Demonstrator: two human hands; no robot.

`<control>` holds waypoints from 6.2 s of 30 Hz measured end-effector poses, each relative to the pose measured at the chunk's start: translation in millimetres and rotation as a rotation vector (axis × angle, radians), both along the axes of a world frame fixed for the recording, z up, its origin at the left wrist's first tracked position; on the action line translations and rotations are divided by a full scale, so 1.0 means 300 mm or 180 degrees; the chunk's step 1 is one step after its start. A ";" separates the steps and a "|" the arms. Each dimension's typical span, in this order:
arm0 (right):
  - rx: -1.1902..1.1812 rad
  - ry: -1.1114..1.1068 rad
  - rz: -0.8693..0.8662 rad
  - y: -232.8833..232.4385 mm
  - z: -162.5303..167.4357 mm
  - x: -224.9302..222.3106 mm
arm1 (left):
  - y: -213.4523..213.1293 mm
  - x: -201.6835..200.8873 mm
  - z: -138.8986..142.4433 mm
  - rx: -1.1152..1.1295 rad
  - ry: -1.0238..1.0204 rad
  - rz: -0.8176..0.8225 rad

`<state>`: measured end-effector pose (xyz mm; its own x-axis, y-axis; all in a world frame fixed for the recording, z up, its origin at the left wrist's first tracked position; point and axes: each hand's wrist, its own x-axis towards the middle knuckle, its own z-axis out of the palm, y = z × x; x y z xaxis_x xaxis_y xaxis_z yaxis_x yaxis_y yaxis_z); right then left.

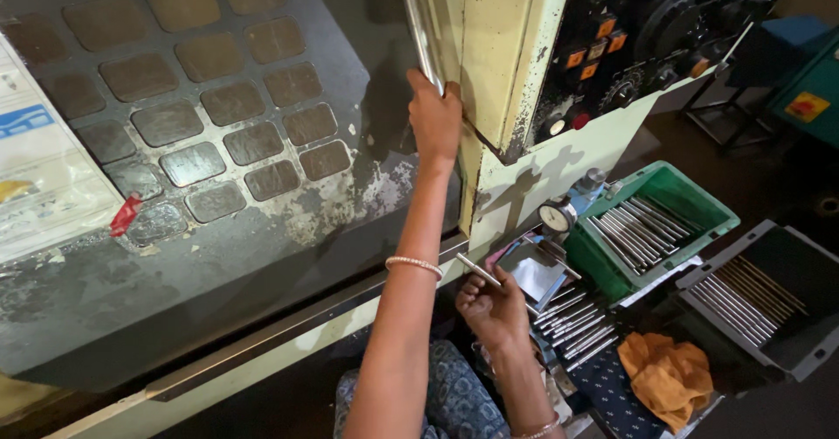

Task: The person sits on the floor and repeatedly cleans rectangular cavities in a metal mold using a cylindrical metal rod. They open the machine door to insert the rod into internal parts, then close the door and continue cleaning the surface cavities. The person also wipes the rod with a cloth between uses.

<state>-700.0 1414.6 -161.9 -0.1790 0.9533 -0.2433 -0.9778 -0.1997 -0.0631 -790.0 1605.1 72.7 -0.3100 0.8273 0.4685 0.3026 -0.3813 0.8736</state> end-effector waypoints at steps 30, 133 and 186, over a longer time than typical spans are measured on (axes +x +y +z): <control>-0.0160 -0.0380 -0.0192 0.003 -0.003 -0.001 | -0.011 -0.009 0.012 -0.0063 -0.0373 -0.0179; 0.0352 -0.0623 0.0023 -0.007 0.024 -0.093 | 0.089 -0.085 -0.055 -0.0219 -0.0010 -0.0201; -0.0092 -0.0081 -0.0037 0.014 -0.075 -0.124 | 0.135 -0.102 -0.108 -0.0033 -0.0051 -0.0083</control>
<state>-737.2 1418.9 -184.3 -0.1613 0.9478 -0.2750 -0.9783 -0.1903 -0.0823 -820.6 1645.8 40.4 -0.2955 0.8400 0.4550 0.2786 -0.3798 0.8821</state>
